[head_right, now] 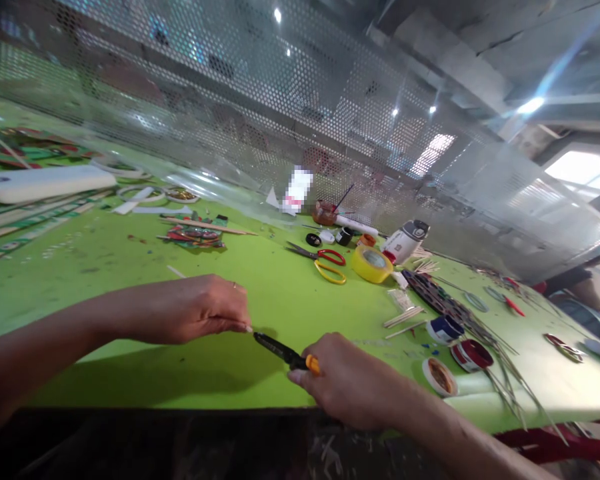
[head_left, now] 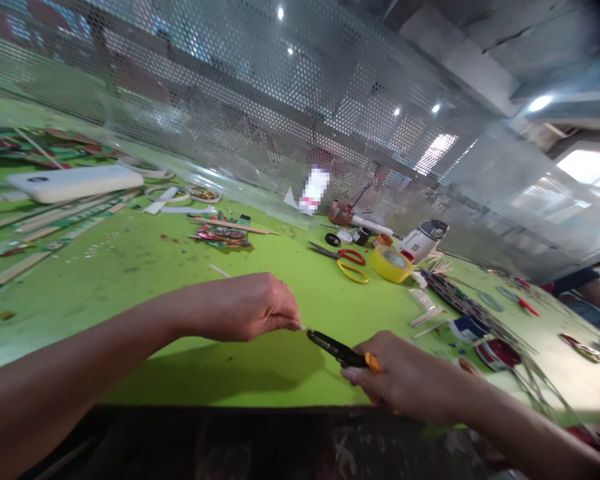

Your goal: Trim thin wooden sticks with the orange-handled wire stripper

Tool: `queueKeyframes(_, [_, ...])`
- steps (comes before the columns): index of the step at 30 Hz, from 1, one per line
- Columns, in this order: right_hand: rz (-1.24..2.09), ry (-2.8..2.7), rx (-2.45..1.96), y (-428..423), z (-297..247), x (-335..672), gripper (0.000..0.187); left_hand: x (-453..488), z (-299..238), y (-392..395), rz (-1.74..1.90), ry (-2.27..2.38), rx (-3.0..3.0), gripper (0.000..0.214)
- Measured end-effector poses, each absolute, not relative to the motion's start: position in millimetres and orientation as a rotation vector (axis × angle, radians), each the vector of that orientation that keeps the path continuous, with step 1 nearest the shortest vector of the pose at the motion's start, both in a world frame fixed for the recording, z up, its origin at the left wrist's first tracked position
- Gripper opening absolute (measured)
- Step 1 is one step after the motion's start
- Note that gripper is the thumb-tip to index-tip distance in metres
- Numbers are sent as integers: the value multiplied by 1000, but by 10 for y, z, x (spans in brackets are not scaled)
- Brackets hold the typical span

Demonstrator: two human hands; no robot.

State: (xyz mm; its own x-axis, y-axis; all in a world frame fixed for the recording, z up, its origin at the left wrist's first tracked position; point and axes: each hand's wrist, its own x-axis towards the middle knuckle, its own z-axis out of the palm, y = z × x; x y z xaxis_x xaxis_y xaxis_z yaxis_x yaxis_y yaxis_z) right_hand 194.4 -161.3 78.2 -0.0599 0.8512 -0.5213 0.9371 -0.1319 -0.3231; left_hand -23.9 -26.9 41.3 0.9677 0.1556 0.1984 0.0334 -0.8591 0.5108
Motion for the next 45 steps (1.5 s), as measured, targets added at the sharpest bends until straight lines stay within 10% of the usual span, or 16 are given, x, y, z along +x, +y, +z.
queueKeyframes(14, [-2063,1705,1842,-1683,706,1986,26,-297,556,-381,517,-35,2779,21])
queueKeyframes(31, [-716,1992,2057,-1697,764,1966,38,-232,413,-383,319,53,2791,19])
queueKeyframes(45, [-2076,1595,1877,-1740,639,2032,34,-261,416,-490,506,5,2976,32])
